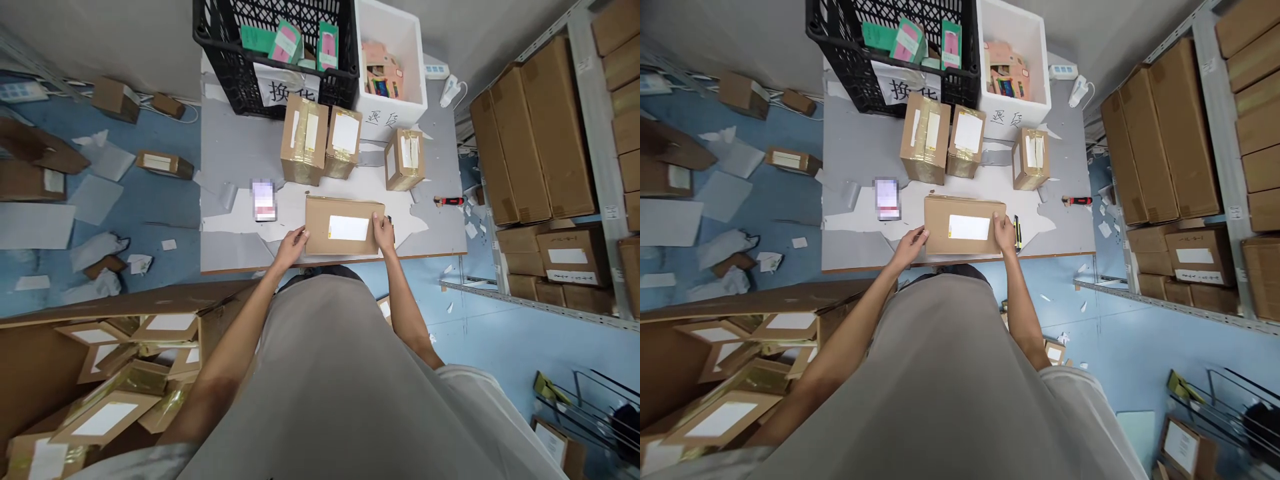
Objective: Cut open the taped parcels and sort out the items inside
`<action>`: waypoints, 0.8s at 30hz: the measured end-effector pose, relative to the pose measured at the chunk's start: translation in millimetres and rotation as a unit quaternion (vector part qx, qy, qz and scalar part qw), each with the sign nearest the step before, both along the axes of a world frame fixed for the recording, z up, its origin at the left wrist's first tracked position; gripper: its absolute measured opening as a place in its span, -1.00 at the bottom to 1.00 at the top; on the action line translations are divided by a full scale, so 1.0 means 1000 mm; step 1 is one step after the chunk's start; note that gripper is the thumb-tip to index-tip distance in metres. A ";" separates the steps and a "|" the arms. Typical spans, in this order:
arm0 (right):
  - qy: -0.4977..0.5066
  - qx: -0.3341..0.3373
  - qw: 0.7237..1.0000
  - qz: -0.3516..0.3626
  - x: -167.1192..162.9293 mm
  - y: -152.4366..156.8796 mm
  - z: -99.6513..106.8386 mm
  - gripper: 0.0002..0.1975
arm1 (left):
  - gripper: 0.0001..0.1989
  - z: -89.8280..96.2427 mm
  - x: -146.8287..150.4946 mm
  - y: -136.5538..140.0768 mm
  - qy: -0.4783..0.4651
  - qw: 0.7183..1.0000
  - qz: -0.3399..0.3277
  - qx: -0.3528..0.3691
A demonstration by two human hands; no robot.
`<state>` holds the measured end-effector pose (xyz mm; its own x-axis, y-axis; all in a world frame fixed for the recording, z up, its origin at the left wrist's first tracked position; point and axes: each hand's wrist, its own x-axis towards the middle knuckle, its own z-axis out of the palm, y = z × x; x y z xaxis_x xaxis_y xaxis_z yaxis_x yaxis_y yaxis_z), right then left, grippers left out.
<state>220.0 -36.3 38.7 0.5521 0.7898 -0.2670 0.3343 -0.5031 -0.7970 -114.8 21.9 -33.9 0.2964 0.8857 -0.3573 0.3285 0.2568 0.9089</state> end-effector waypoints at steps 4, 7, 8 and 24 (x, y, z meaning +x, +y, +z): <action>0.128 -0.006 0.991 0.038 0.011 0.005 -0.017 -0.17 | -0.21 0.001 0.005 -0.001 -0.029 0.999 0.005 -0.014; 0.190 -0.011 0.979 0.078 0.017 -0.004 -0.022 -0.07 | -0.04 0.004 0.002 -0.006 -0.064 0.997 -0.013 -0.049; 0.209 -0.011 0.973 0.095 0.019 -0.008 -0.023 0.00 | 0.04 0.005 0.001 -0.009 -0.074 0.995 -0.020 -0.065; 0.185 -0.018 0.940 0.287 0.045 -0.033 -0.042 0.63 | -0.27 0.017 0.028 0.016 0.049 0.992 0.049 -0.101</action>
